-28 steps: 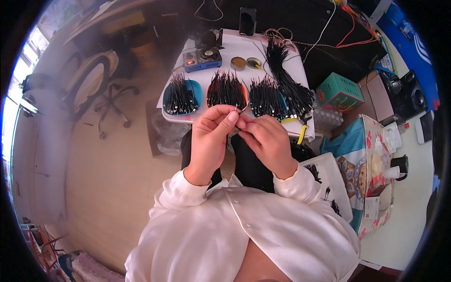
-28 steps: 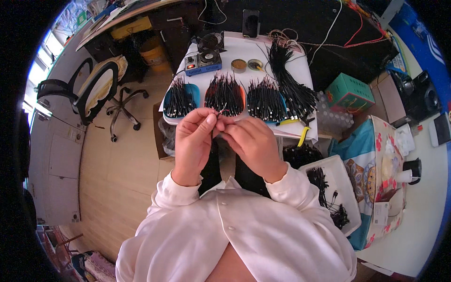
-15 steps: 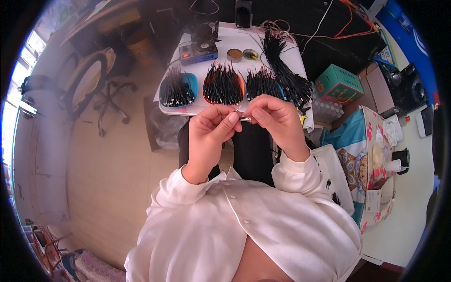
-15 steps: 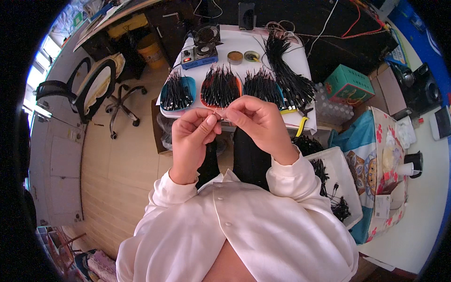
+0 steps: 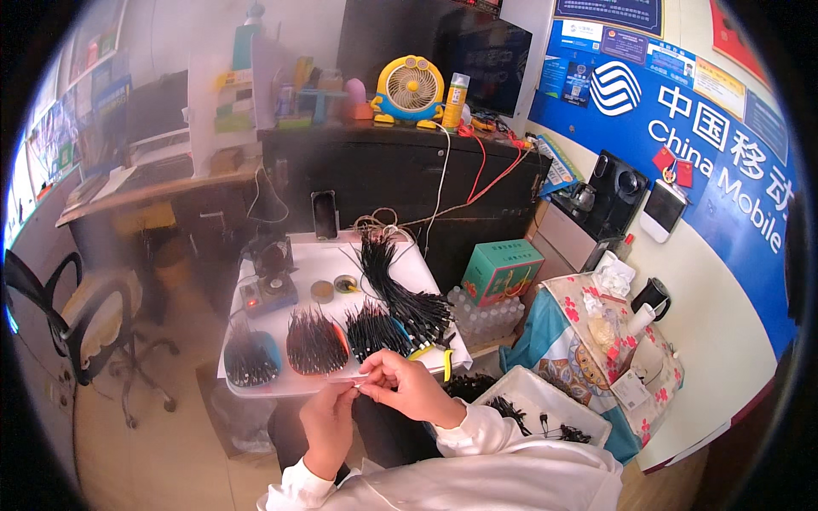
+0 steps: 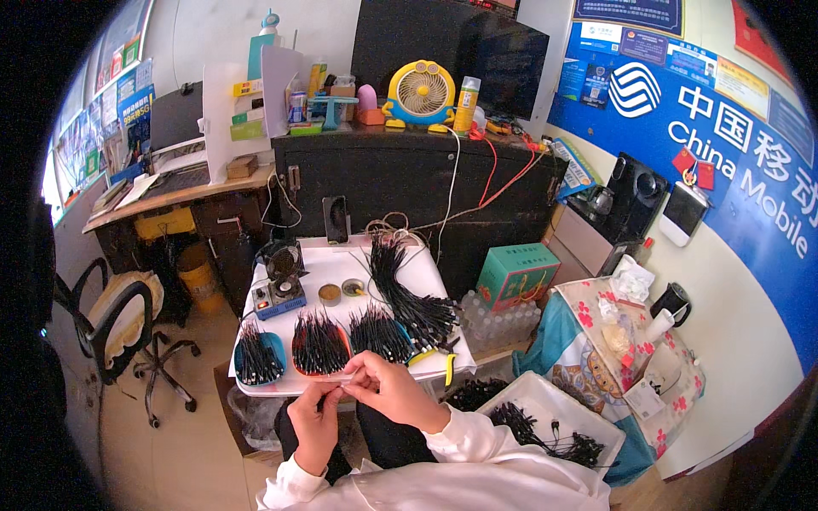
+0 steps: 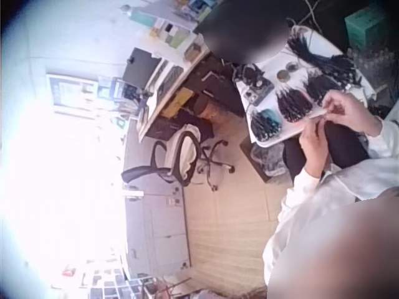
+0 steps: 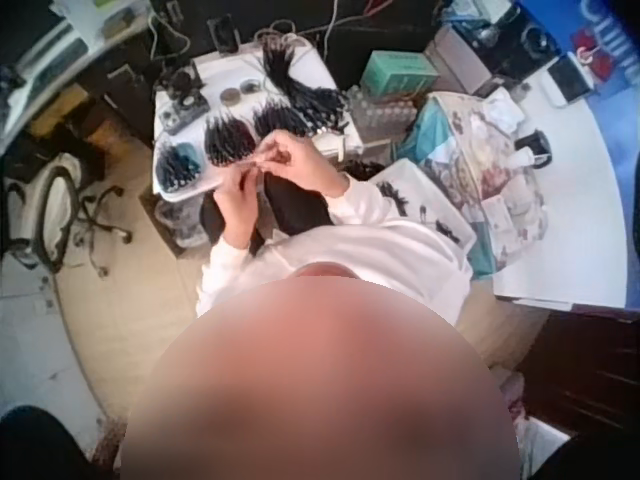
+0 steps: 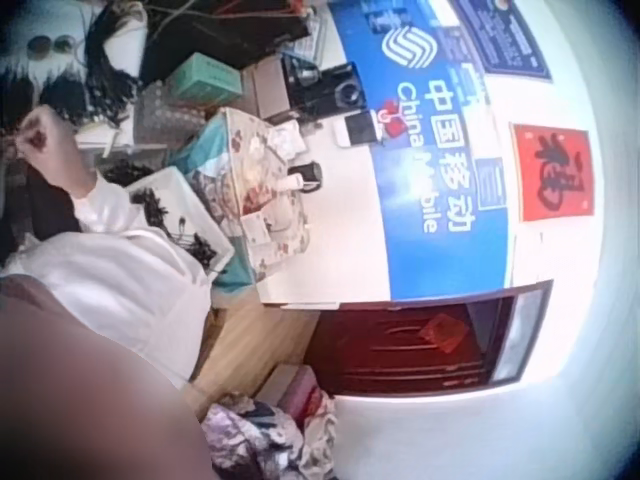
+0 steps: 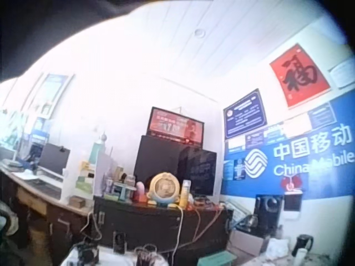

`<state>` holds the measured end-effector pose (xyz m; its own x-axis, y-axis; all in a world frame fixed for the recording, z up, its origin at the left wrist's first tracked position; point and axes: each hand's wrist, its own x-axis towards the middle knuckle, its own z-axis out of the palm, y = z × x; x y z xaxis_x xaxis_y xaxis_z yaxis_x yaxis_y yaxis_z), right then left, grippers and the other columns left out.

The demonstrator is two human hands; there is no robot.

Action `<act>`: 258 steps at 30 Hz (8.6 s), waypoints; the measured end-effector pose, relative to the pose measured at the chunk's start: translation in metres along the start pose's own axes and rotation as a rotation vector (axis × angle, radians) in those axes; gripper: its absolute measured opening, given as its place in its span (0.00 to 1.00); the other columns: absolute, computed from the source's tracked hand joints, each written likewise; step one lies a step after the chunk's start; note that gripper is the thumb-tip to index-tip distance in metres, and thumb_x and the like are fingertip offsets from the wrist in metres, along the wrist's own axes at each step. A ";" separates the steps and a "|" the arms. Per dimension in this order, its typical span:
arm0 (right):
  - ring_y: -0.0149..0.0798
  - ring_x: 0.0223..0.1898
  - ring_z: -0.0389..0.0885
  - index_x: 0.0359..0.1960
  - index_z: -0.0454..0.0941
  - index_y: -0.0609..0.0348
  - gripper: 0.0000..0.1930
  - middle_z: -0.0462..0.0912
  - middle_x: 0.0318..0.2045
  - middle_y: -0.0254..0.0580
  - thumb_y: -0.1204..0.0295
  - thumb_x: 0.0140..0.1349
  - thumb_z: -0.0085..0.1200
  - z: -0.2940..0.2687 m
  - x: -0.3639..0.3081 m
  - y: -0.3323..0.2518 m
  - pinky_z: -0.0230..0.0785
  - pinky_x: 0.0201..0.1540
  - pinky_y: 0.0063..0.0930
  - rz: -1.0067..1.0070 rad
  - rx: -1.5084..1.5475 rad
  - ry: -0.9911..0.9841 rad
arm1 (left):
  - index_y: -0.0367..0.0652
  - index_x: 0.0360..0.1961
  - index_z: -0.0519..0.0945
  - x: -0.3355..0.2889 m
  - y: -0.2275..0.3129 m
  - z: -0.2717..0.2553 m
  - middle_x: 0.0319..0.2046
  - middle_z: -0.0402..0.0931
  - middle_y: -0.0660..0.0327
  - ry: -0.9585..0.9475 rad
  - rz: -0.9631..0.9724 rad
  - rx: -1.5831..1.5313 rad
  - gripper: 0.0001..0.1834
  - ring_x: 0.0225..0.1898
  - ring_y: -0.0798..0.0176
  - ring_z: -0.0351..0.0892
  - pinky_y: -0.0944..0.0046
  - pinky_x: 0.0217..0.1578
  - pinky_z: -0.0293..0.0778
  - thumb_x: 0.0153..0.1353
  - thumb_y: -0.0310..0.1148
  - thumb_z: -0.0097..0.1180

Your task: The person strips insulation from black wires, twists exposed strands, and uses a soldering iron to attach small connectors. They then use pliers to trim excess wire and place finished units into trays on the table.

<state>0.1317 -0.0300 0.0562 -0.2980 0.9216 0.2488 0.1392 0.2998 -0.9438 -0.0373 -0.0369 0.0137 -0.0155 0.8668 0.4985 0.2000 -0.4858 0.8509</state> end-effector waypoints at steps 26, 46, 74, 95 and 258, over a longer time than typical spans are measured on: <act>0.23 0.30 0.77 0.40 0.80 0.65 0.10 0.82 0.31 0.34 0.70 0.63 0.59 0.001 0.009 0.026 0.70 0.34 0.16 0.275 0.338 -0.156 | 0.32 0.34 0.80 -0.008 -0.004 -0.033 0.21 0.76 0.63 -0.267 -0.622 -0.774 0.08 0.19 0.79 0.63 0.78 0.18 0.53 0.66 0.27 0.54; 0.23 0.33 0.79 0.37 0.78 0.66 0.04 0.81 0.31 0.32 0.77 0.63 0.57 0.016 0.022 0.029 0.73 0.39 0.16 0.278 0.417 -0.122 | 0.31 0.38 0.83 0.007 -0.013 -0.037 0.21 0.77 0.61 -0.290 -0.768 -0.842 0.07 0.17 0.78 0.63 0.78 0.17 0.55 0.63 0.24 0.57; 0.32 0.42 0.76 0.49 0.68 0.57 0.15 0.73 0.40 0.35 0.66 0.62 0.48 0.049 -0.010 0.044 0.72 0.42 0.26 0.688 1.114 -0.122 | 0.35 0.37 0.82 -0.024 -0.023 -0.034 0.31 0.80 0.50 -0.361 -0.086 -0.189 0.08 0.31 0.54 0.82 0.61 0.33 0.75 0.61 0.29 0.59; 0.53 0.31 0.81 0.27 0.77 0.61 0.10 0.82 0.29 0.49 0.66 0.56 0.61 -0.057 0.067 0.168 0.73 0.34 0.41 0.231 -0.884 0.266 | 0.35 0.35 0.79 0.005 -0.059 0.007 0.19 0.70 0.68 -0.066 -0.682 -0.593 0.10 0.19 0.80 0.57 0.76 0.19 0.49 0.68 0.31 0.52; 0.21 0.29 0.77 0.35 0.78 0.66 0.06 0.79 0.30 0.32 0.76 0.61 0.59 0.038 0.051 0.013 0.69 0.32 0.15 -0.061 0.259 -0.071 | 0.34 0.43 0.78 -0.001 0.011 -0.042 0.39 0.82 0.55 0.151 -0.479 -0.787 0.11 0.26 0.69 0.79 0.75 0.22 0.67 0.70 0.31 0.48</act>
<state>0.0821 0.0112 0.0485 -0.3648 0.8815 0.2997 -0.1246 0.2728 -0.9540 -0.0758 -0.0478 0.0294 -0.0629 0.9974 0.0346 -0.5813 -0.0648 0.8111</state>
